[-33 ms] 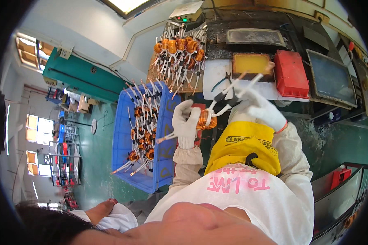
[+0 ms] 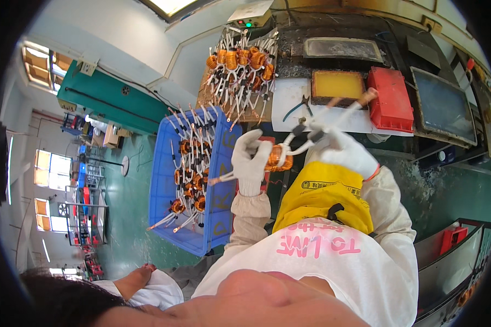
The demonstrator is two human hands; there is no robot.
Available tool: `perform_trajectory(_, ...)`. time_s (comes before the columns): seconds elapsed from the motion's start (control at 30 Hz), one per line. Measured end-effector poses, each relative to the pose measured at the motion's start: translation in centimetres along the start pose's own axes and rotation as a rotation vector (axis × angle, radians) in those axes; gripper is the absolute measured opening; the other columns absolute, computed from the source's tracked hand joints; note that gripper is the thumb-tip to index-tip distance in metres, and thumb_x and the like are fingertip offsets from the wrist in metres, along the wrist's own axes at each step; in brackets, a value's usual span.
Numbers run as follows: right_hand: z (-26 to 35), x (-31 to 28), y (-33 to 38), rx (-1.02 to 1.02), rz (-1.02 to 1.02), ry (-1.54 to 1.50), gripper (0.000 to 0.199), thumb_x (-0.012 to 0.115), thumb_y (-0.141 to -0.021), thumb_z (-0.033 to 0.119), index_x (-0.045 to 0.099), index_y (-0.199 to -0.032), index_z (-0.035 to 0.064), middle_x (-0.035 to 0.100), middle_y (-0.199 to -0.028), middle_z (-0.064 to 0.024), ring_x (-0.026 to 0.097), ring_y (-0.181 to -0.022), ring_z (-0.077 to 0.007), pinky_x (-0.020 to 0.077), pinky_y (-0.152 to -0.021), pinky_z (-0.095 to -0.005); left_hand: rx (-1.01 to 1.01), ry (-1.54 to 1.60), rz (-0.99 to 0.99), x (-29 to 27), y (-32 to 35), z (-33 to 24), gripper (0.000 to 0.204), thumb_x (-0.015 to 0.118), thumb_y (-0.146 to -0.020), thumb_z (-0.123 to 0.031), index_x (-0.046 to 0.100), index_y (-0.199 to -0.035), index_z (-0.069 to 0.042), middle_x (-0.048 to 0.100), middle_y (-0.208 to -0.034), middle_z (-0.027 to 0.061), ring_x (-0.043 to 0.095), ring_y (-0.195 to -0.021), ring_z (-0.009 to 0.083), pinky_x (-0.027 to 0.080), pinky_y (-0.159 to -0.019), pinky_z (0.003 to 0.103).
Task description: The recorder is dipping copper-wound industrial parts into a coating liquid and placing them into a crate or on a drying rack.
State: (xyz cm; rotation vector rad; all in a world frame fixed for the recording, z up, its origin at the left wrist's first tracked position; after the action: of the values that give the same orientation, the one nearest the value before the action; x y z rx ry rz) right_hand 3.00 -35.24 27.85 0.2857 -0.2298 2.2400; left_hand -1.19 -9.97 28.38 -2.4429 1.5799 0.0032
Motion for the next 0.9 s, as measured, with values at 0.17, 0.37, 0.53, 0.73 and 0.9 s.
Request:
perform_trajectory(0.17, -3.8, 6.1, 0.3, 0.100, -0.063, 0.062, 0.078, 0.084, -0.077, 0.014, 0.043, -0.143, 0.0040, 0.061, -0.126, -0.0043, 0.059, -0.113, -0.0146, 0.0478, -0.098, -0.0284, 0.329, -0.207, 0.434, 3.6, -0.2, -5.1, 0.042, 0.081, -0.071, -0.024, 0.068, -0.108, -0.009, 0.067, -0.089, 0.0103, 0.067, -0.073, 0.0219, 0.055, -0.066, 0.032)
perform_trajectory(0.37, -6.4, 3.5, 0.9, -0.046, -0.427, -0.211, 0.042, 0.069, -0.085, 0.002, 0.056, -0.126, 0.0018, 0.065, -0.119, -0.0083, 0.064, -0.105, -0.0167, 0.0508, -0.093, -0.0287, 0.827, -0.414, 0.195, 3.3, -1.9, -7.7, 0.049, 0.082, -0.071, -0.024, 0.066, -0.112, -0.005, 0.064, -0.115, 0.0147, 0.062, -0.104, 0.0314, 0.048, -0.093, 0.041)
perform_trajectory(0.53, -3.5, 2.6, 1.8, -0.172, -0.530, -0.321, 0.040, 0.058, -0.091, 0.001, 0.053, -0.130, 0.0014, 0.063, -0.121, -0.0091, 0.063, -0.104, -0.0181, 0.0523, -0.091, -0.0322, 0.296, 0.038, -0.104, -0.4, -1.9, -4.3, 0.028, 0.067, -0.092, -0.017, 0.064, -0.116, -0.002, 0.065, -0.114, 0.0092, 0.062, -0.101, 0.0197, 0.047, -0.092, 0.031)
perform_trajectory(0.73, -4.0, 1.5, 1.8, -0.289, -0.482, -0.506, 0.039, 0.058, -0.095, 0.008, 0.050, -0.133, 0.0022, 0.062, -0.122, -0.0124, 0.064, -0.101, -0.0229, 0.0545, -0.088, -0.0372, -0.108, 0.336, 0.195, -0.6, -0.2, 1.1, 0.037, 0.057, -0.100, -0.022, 0.057, -0.130, -0.001, 0.063, -0.124, 0.0064, 0.056, -0.115, 0.0127, 0.042, -0.100, 0.026)
perform_trajectory(0.9, -3.3, 1.6, 1.8, -0.302, -0.542, -0.623, 0.041, 0.059, -0.095, 0.009, 0.048, -0.135, 0.0029, 0.059, -0.128, -0.0137, 0.064, -0.105, -0.0239, 0.0566, -0.086, -0.0381, -0.384, 0.622, 0.337, 1.7, 1.0, 2.4, 0.035, 0.061, -0.097, -0.017, 0.059, -0.129, -0.002, 0.069, -0.110, 0.0015, 0.061, -0.096, 0.0056, 0.045, -0.078, 0.017)
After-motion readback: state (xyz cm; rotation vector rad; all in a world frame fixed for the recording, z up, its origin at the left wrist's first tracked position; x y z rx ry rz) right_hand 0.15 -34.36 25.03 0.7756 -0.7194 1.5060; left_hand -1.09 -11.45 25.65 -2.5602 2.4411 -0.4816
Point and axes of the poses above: each hand's wrist, its own y-axis away from the middle knuckle, its own x-axis out of the palm, z = x × y, the point moved 2 cm from there along -y, towards the middle knuckle
